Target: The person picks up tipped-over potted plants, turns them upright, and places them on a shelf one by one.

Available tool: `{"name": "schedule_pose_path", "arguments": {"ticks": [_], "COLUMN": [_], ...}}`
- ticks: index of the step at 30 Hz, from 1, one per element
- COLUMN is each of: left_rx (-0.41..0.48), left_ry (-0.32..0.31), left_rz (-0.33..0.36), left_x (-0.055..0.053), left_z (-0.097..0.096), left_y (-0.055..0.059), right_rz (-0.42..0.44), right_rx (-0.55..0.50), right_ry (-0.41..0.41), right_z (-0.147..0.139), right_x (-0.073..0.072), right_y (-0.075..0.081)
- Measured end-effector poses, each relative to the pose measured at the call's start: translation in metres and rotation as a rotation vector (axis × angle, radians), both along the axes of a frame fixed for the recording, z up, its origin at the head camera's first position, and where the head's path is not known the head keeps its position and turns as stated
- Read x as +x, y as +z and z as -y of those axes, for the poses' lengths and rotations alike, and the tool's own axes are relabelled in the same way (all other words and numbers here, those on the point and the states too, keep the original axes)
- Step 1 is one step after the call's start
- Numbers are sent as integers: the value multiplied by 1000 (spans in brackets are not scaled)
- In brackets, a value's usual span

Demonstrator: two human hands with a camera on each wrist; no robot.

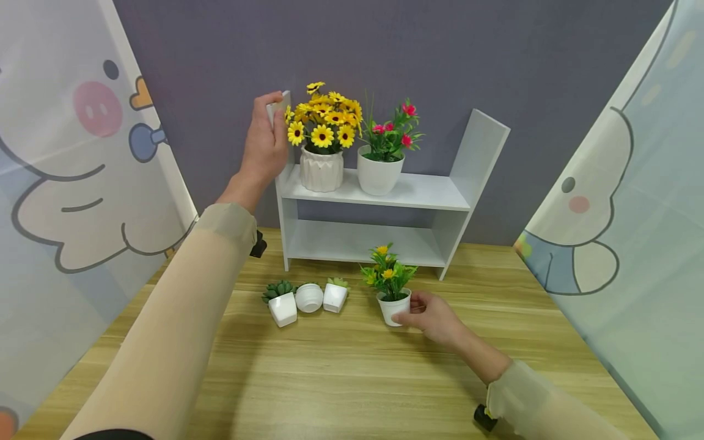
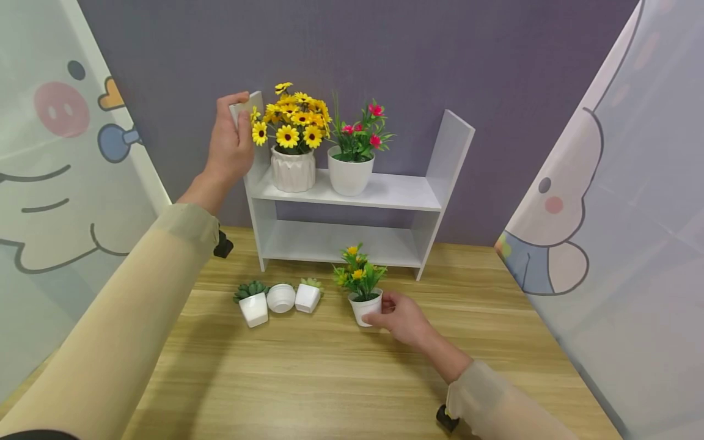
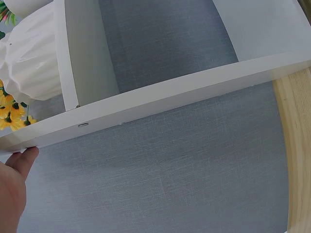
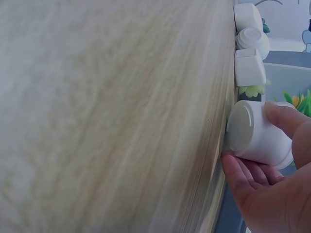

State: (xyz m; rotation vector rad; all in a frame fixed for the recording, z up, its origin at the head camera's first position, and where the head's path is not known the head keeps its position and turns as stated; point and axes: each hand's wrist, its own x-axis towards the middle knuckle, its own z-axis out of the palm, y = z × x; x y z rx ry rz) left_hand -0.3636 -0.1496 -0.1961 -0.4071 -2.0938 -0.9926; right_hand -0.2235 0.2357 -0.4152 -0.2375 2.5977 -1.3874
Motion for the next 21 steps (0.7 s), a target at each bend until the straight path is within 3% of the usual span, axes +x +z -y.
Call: {"name": "schedule_pose_path", "arguments": {"ticks": [9,21], "left_rx": [2,5], "left_ry": [3,-3], "left_rz": [10,7], "left_x": [0,1], "left_z": [0,0], "left_y": [0,0], "right_rz": [-15,-54], "right_rx": [-45,40], "right_ry": [11,-19], "right_z": [2,7], "right_x": [-2,-9], "right_y": [-4,-9]}}
